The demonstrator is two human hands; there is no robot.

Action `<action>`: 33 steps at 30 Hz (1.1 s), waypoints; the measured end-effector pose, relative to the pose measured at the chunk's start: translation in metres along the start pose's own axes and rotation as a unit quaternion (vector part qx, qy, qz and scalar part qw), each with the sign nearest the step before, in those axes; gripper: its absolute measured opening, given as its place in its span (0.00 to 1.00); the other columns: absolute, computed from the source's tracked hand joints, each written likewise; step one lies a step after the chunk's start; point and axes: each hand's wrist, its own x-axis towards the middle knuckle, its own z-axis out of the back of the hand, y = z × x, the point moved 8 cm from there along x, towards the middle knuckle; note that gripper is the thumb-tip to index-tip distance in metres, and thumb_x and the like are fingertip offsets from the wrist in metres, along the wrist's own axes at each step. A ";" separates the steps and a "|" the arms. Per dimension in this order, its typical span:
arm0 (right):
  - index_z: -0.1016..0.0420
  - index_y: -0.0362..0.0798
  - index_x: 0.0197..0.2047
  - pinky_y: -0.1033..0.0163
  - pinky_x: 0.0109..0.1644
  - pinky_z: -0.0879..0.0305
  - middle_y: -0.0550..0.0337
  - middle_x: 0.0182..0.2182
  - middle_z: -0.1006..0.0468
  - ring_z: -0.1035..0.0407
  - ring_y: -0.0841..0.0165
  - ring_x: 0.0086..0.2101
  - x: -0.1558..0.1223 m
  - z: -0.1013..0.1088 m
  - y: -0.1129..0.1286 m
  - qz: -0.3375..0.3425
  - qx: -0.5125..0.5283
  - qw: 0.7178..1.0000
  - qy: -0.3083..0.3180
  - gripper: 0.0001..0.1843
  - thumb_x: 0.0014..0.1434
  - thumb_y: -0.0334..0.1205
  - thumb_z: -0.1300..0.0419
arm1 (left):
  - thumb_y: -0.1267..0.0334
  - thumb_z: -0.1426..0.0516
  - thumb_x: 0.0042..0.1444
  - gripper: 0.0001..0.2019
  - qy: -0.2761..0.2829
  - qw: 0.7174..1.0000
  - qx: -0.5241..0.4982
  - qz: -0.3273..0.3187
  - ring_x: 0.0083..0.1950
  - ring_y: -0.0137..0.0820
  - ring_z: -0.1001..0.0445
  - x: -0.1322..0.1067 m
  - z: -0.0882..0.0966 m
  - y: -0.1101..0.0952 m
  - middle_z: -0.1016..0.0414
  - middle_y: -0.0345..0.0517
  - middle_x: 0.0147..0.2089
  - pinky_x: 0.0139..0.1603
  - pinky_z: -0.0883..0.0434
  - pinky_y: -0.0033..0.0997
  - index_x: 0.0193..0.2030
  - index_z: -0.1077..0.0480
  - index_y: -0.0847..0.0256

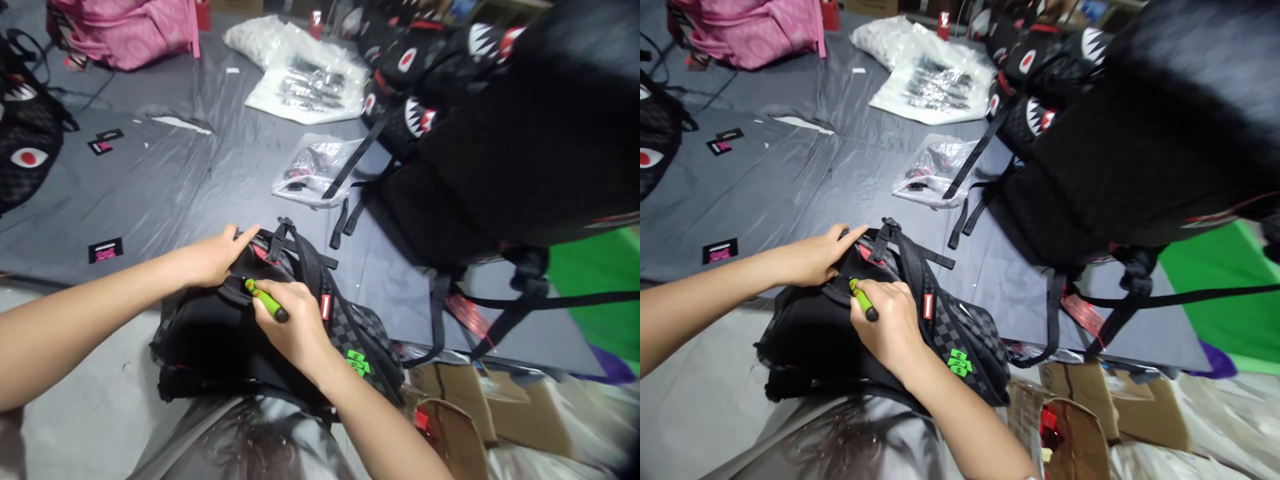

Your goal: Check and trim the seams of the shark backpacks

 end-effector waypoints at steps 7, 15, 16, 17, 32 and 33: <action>0.29 0.50 0.49 0.53 0.55 0.32 0.52 0.50 0.21 0.26 0.61 0.50 0.062 0.109 -0.054 0.046 -0.064 0.977 -0.199 0.14 0.62 0.30 0.48 | 0.72 0.46 0.56 0.48 -0.027 0.999 -0.035 -0.014 0.59 0.50 0.26 0.000 -0.001 -0.001 0.54 0.67 0.73 0.52 0.26 0.41 0.77 0.70 0.54; 0.27 0.40 0.55 0.56 0.56 0.37 0.42 0.57 0.27 0.34 0.56 0.56 0.194 -0.001 -0.210 -0.048 -0.433 0.875 0.210 0.21 0.62 0.26 0.51 | 0.72 0.48 0.57 0.44 -0.038 0.996 -0.076 -0.012 0.66 0.52 0.31 0.001 -0.002 0.003 0.56 0.69 0.75 0.60 0.29 0.45 0.77 0.66 0.55; 0.27 0.40 0.55 0.57 0.55 0.36 0.42 0.57 0.27 0.33 0.57 0.56 0.193 -0.007 -0.216 -0.045 -0.431 0.873 0.223 0.21 0.62 0.26 0.51 | 0.71 0.48 0.58 0.44 -0.045 0.995 -0.086 -0.014 0.66 0.53 0.31 0.001 -0.004 0.005 0.56 0.70 0.76 0.60 0.29 0.45 0.77 0.65 0.54; 0.28 0.40 0.56 0.58 0.54 0.36 0.42 0.57 0.27 0.33 0.58 0.56 0.188 -0.012 -0.221 -0.043 -0.431 0.869 0.240 0.21 0.63 0.27 0.52 | 0.70 0.48 0.57 0.44 -0.055 0.994 -0.095 -0.018 0.66 0.53 0.31 0.001 -0.005 0.006 0.55 0.69 0.76 0.59 0.28 0.46 0.77 0.64 0.54; 0.63 0.41 0.75 0.56 0.36 0.32 0.32 0.55 0.29 0.22 0.52 0.41 0.124 0.009 -0.229 -0.198 -0.469 0.830 0.226 0.38 0.66 0.34 0.54 | 0.67 0.43 0.55 0.44 -0.123 0.981 -0.140 -0.053 0.62 0.51 0.27 -0.004 0.003 0.001 0.46 0.63 0.74 0.53 0.25 0.42 0.76 0.57 0.50; 0.63 0.42 0.75 0.55 0.35 0.33 0.31 0.57 0.30 0.22 0.51 0.40 0.125 0.008 -0.227 -0.190 -0.469 0.836 0.213 0.37 0.67 0.39 0.54 | 0.65 0.41 0.55 0.44 -0.121 0.977 -0.165 -0.067 0.61 0.51 0.26 -0.003 0.005 0.001 0.46 0.61 0.74 0.53 0.25 0.42 0.76 0.56 0.48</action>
